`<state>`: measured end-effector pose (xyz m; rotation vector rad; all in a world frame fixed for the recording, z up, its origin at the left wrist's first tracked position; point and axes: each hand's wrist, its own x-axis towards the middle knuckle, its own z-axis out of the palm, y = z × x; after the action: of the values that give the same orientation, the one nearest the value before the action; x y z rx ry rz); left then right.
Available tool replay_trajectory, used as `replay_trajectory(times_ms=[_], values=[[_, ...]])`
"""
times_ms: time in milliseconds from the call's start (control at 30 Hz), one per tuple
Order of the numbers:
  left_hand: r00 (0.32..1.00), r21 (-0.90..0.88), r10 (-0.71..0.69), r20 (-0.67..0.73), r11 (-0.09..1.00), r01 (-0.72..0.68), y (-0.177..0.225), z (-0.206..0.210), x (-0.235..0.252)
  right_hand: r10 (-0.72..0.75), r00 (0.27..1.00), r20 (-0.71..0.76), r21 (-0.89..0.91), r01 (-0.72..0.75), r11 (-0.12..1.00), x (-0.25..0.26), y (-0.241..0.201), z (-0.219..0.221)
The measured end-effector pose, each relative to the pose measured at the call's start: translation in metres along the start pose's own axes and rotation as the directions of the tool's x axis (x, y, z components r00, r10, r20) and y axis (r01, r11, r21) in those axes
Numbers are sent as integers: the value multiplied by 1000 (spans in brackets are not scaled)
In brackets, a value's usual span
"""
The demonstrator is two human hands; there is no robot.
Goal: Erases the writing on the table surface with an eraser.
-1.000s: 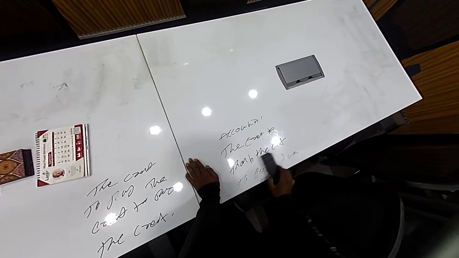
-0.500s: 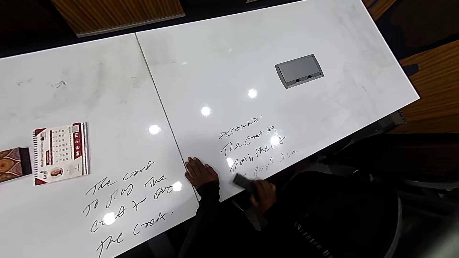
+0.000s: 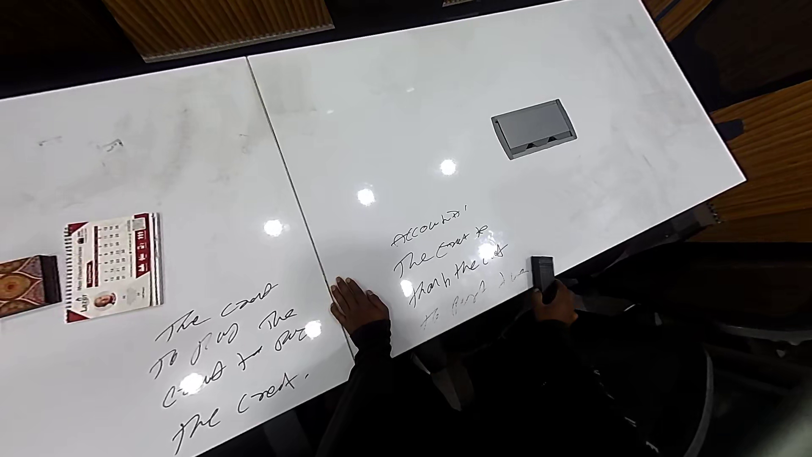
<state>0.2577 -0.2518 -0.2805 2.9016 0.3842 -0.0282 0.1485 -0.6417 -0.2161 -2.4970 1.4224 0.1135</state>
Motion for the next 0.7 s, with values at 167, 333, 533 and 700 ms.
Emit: replay_trajectory(times_ms=[167, 333, 533, 700], values=[[1000, 18, -9, 20, 1000, 9, 1, -3, 1, -415, 909, -29, -28, 415, 910, -70, -31, 48], [1000, 15, 6, -4, 1000, -6, -1, 2, 1, -711, 701, 50, 68, 708, 703, -164, -68, 76], [1000, 23, -3, 0, 1000, 3, -1, 3, 0, -833, 538, 130, 87, 831, 550, -200, -64, 88], [1000, 22, -6, 16, 1000, 6, 0, 0, 2, -812, 580, 65, 30, 812, 582, -154, -57, 70]])
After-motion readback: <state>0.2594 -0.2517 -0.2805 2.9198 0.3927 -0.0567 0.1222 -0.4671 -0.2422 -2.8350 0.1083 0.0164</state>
